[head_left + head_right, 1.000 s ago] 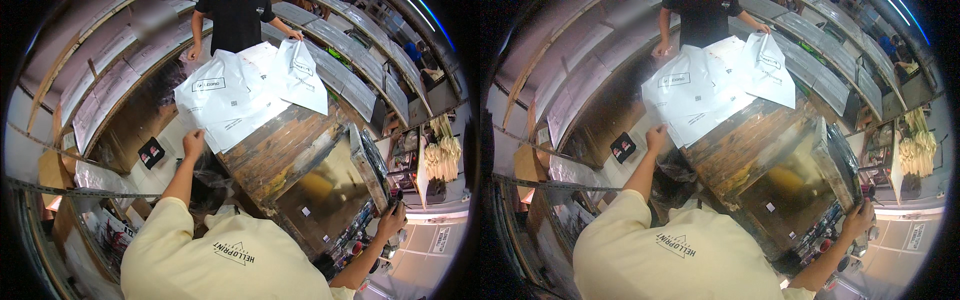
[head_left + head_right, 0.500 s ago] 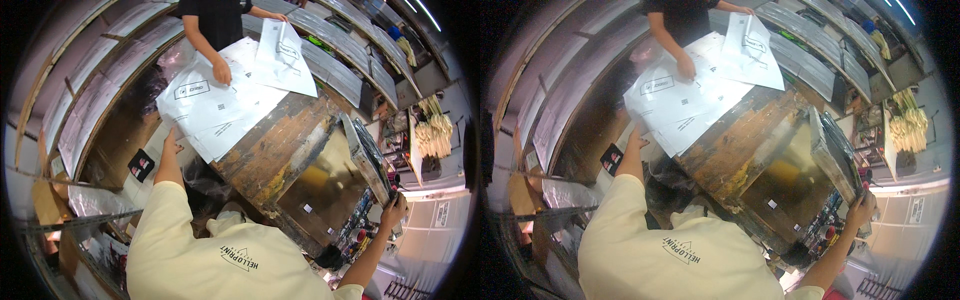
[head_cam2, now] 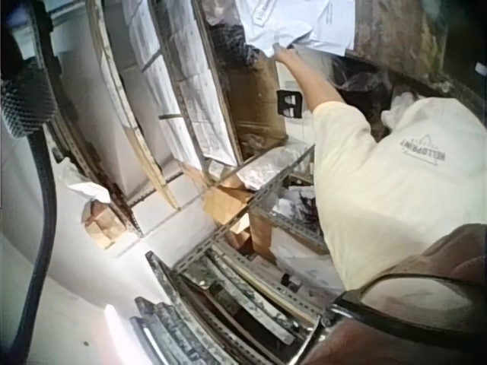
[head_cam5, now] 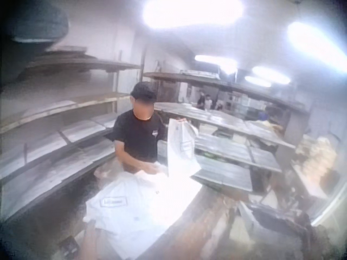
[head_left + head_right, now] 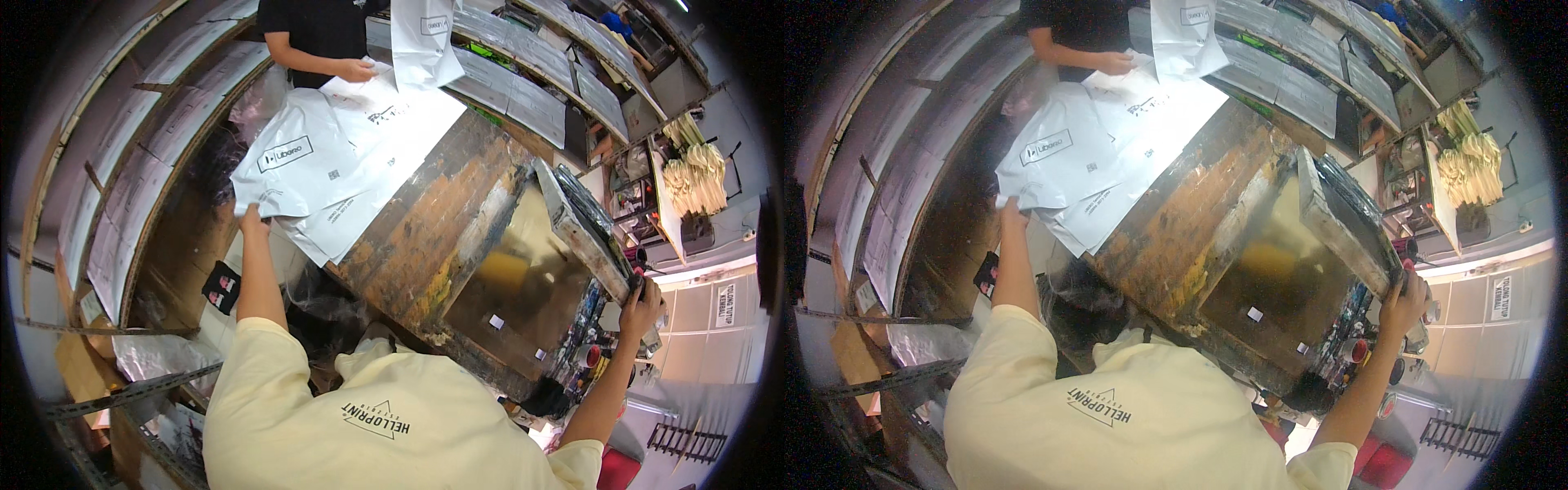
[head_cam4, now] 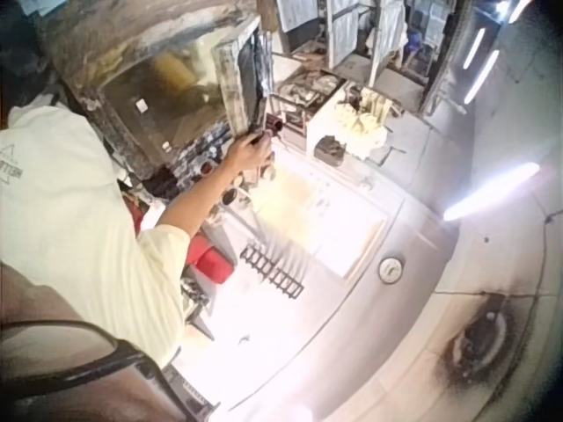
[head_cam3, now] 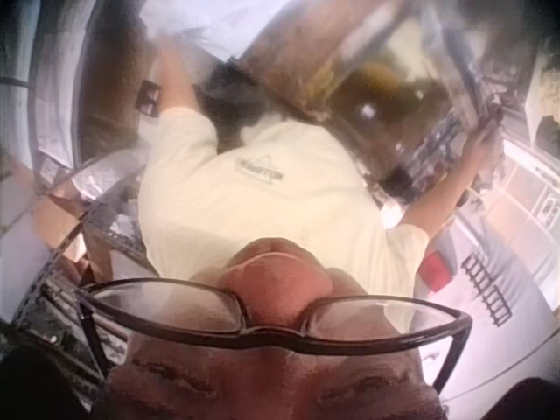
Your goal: The person performs screen printing on plastic envelopes by applying black ink through a screen with a squeegee and placing the printed envelopes on a nearby stack.
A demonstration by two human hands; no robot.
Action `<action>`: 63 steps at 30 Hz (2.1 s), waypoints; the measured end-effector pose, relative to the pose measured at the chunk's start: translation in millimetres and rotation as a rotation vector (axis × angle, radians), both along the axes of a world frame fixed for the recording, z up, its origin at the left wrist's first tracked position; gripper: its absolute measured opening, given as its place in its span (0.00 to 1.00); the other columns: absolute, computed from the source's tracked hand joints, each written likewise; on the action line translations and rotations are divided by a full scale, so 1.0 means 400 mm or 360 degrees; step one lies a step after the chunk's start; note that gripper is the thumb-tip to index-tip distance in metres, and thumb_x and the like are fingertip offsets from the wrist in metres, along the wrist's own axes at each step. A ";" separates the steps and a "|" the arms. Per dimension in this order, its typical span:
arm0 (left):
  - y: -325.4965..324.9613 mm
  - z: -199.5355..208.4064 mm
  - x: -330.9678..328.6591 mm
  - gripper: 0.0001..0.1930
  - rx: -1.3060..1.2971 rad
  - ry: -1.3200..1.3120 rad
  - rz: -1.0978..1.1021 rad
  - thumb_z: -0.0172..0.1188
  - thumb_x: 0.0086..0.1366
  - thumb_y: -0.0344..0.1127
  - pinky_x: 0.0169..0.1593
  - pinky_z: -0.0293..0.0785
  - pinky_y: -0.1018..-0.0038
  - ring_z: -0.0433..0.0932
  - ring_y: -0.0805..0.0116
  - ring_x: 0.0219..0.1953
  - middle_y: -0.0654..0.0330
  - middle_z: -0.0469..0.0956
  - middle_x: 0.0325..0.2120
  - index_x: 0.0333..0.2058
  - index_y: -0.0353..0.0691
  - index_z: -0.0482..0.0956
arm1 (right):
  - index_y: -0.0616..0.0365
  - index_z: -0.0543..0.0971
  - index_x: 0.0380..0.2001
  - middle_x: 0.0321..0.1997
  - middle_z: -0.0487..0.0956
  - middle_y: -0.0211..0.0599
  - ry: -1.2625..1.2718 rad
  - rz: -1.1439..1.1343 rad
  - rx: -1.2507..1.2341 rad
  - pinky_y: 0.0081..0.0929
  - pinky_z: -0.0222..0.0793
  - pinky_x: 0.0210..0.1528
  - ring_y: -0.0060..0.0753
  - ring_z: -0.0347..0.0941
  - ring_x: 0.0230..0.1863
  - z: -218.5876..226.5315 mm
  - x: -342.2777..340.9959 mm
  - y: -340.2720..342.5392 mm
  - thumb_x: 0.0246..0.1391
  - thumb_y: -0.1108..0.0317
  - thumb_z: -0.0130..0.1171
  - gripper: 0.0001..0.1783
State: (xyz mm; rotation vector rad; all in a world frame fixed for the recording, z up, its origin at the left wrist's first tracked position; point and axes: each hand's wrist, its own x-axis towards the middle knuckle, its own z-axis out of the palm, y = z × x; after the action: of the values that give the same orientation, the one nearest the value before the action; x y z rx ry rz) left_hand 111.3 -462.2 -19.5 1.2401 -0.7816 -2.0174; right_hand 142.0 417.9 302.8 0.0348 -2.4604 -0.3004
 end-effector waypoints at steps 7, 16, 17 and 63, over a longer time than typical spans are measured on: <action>0.030 0.149 -0.071 0.21 -0.0513 -0.0263 -0.0216 0.62 0.63 0.29 0.52 0.80 0.58 0.82 0.51 0.51 0.52 0.82 0.49 0.55 0.36 0.76 | 0.52 0.80 0.54 0.49 0.82 0.44 -0.0040 -0.0002 -0.0124 0.49 0.60 0.60 0.49 0.75 0.54 0.018 -0.004 -0.011 0.67 0.52 0.50 0.21; 0.439 0.099 -0.025 0.21 0.0202 0.0214 0.0195 0.57 0.66 0.22 0.45 0.84 0.55 0.81 0.51 0.53 0.52 0.76 0.55 0.58 0.37 0.71 | 0.56 0.79 0.55 0.52 0.81 0.43 -0.0012 -0.0036 -0.0084 0.50 0.58 0.62 0.50 0.74 0.56 -0.009 -0.001 0.005 0.63 0.56 0.54 0.22; 0.486 0.083 -0.017 0.21 0.0092 0.0131 0.0162 0.57 0.66 0.22 0.47 0.85 0.53 0.80 0.50 0.54 0.52 0.75 0.56 0.58 0.35 0.70 | 0.57 0.78 0.55 0.55 0.81 0.44 -0.0028 -0.0026 -0.0076 0.51 0.57 0.63 0.51 0.74 0.56 -0.012 0.000 0.010 0.63 0.56 0.54 0.23; 0.204 0.058 -0.142 0.24 -0.1622 -0.1617 -0.0303 0.66 0.61 0.41 0.56 0.77 0.52 0.79 0.39 0.51 0.38 0.79 0.48 0.51 0.30 0.78 | 0.58 0.79 0.51 0.51 0.80 0.47 -0.0118 -0.0072 -0.0196 0.56 0.54 0.66 0.54 0.73 0.55 0.023 0.008 -0.030 0.67 0.55 0.49 0.21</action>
State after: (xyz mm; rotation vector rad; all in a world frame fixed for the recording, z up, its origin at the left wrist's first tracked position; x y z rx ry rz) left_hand 54.5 -380.5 3.8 1.4535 -2.0892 -0.6633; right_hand 145.3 406.0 312.2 -0.0638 -2.5510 -0.1693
